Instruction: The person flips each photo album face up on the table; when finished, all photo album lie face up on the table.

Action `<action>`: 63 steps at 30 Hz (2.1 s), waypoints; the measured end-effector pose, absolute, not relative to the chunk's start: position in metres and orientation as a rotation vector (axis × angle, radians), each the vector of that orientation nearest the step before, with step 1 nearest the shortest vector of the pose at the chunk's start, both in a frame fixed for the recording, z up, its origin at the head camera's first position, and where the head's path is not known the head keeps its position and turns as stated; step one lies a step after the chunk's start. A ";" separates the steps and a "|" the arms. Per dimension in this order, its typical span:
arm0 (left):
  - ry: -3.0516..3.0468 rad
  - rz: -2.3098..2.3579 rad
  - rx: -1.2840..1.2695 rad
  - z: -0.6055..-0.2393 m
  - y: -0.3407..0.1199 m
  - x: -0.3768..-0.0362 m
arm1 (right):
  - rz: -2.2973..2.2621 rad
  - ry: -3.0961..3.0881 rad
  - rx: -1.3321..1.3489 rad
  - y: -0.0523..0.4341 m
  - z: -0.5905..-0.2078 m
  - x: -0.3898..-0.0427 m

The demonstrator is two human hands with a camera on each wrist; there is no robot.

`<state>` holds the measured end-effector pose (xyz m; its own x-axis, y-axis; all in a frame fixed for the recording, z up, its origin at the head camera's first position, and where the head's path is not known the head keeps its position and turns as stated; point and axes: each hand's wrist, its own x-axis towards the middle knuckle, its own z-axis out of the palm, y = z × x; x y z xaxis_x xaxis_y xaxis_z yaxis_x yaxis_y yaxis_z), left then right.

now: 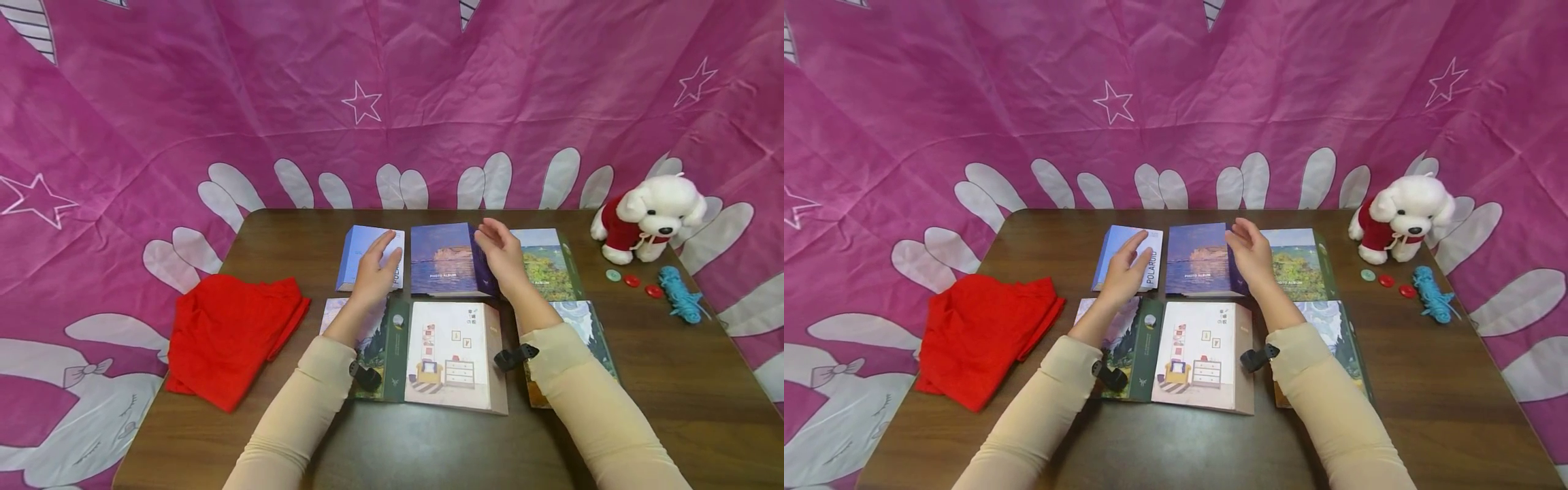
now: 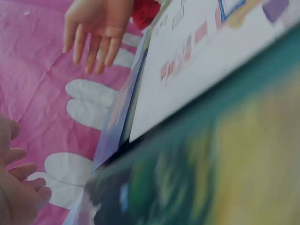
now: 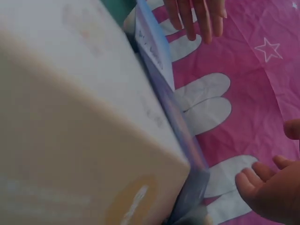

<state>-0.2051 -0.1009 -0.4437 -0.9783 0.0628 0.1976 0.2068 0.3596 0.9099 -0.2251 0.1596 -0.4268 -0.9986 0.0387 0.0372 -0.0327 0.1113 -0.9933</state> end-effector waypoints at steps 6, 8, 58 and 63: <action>-2.485 -1.696 -0.271 -0.446 -0.084 -0.203 | 2.036 -2.154 -0.180 0.169 -0.439 -0.219; -2.479 -1.709 -0.272 -0.446 -0.077 -0.203 | 2.033 -2.146 -0.198 0.170 -0.444 -0.218; -2.793 -2.069 -0.042 -0.454 -0.001 -0.209 | 2.345 -1.878 -0.354 0.163 -0.445 -0.223; -2.632 -2.276 -0.001 -0.457 0.006 -0.211 | 2.369 -1.808 -0.316 0.161 -0.437 -0.219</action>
<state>-0.2106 0.0057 -0.4566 -0.9433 0.2176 -0.2506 -0.2166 0.1685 0.9616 -0.2187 0.1612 -0.4369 -0.9674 0.2406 -0.0792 0.0129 -0.2654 -0.9641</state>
